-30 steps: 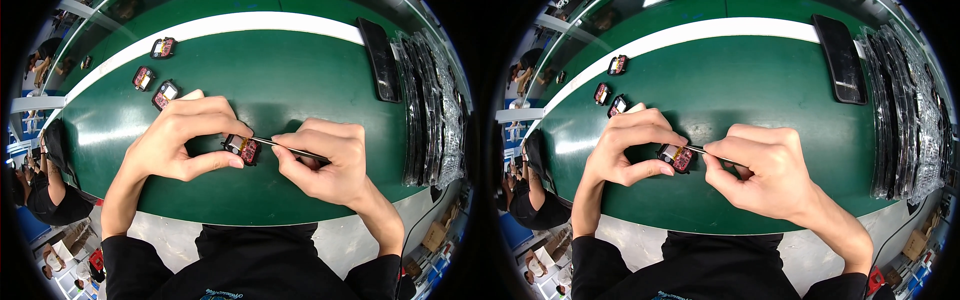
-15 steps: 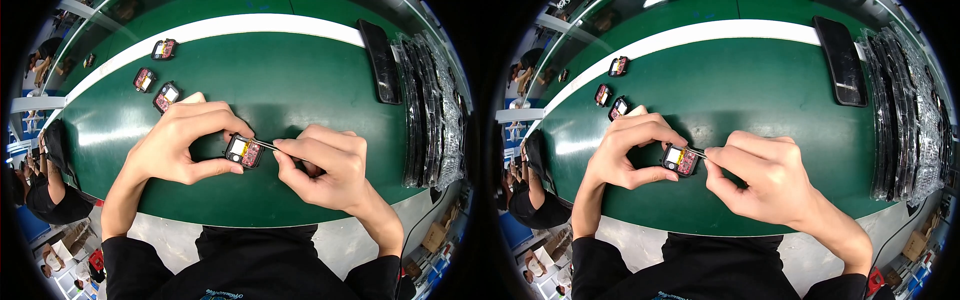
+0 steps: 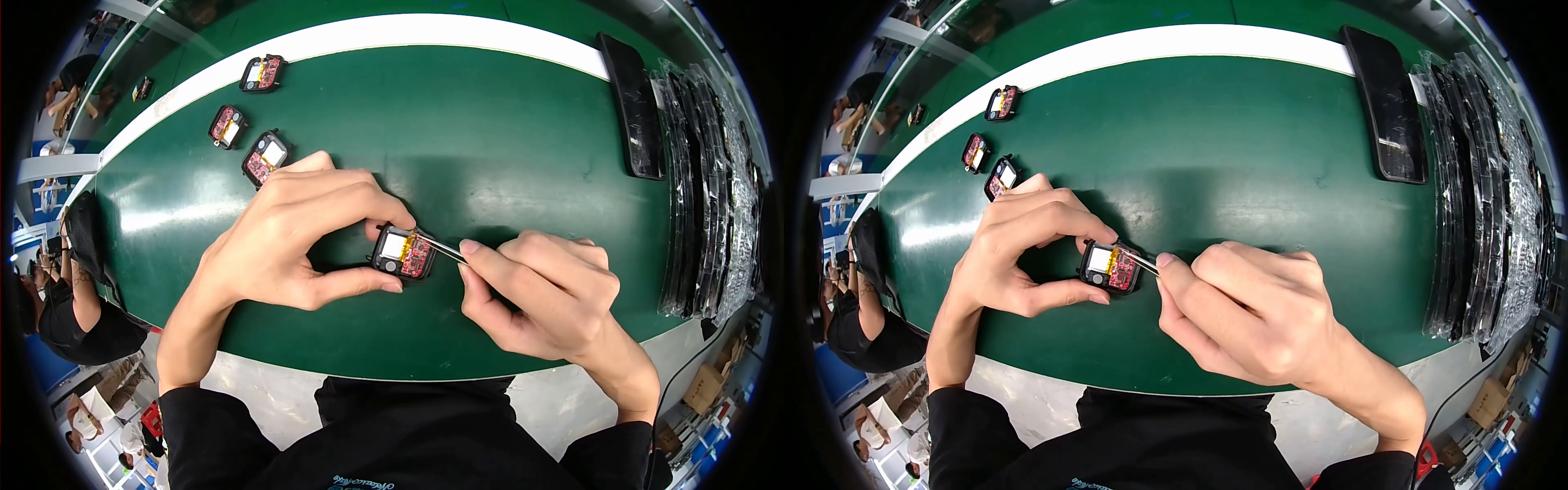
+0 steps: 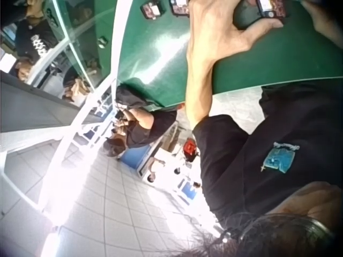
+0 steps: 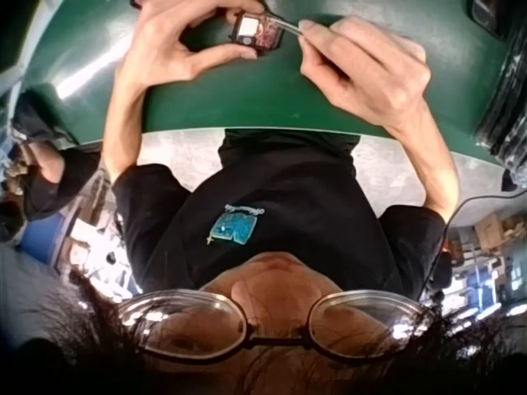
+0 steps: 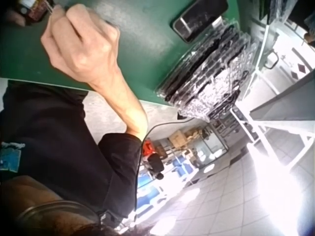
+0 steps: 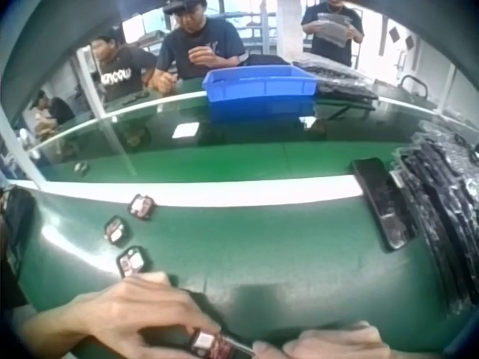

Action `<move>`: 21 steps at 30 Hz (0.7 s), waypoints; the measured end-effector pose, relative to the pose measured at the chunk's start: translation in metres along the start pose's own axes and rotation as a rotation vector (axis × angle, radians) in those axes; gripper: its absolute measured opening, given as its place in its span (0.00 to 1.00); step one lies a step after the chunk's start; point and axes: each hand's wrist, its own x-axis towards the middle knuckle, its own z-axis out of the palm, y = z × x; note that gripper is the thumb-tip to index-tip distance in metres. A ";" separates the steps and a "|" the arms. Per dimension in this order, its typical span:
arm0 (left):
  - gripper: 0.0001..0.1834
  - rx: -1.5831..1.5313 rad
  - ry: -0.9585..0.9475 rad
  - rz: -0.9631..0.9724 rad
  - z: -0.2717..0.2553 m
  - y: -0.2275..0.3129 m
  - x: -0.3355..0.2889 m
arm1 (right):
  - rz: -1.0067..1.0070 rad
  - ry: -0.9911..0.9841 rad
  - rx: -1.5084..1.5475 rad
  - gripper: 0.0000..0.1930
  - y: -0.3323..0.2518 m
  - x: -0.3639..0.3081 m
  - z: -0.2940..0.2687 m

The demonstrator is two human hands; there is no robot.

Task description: Assembling small electronic components (smartwatches) using tweezers at a workbench.

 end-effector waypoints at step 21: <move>0.26 -0.011 0.051 0.005 0.004 -0.002 -0.002 | 0.128 -0.037 0.162 0.09 0.000 0.006 -0.002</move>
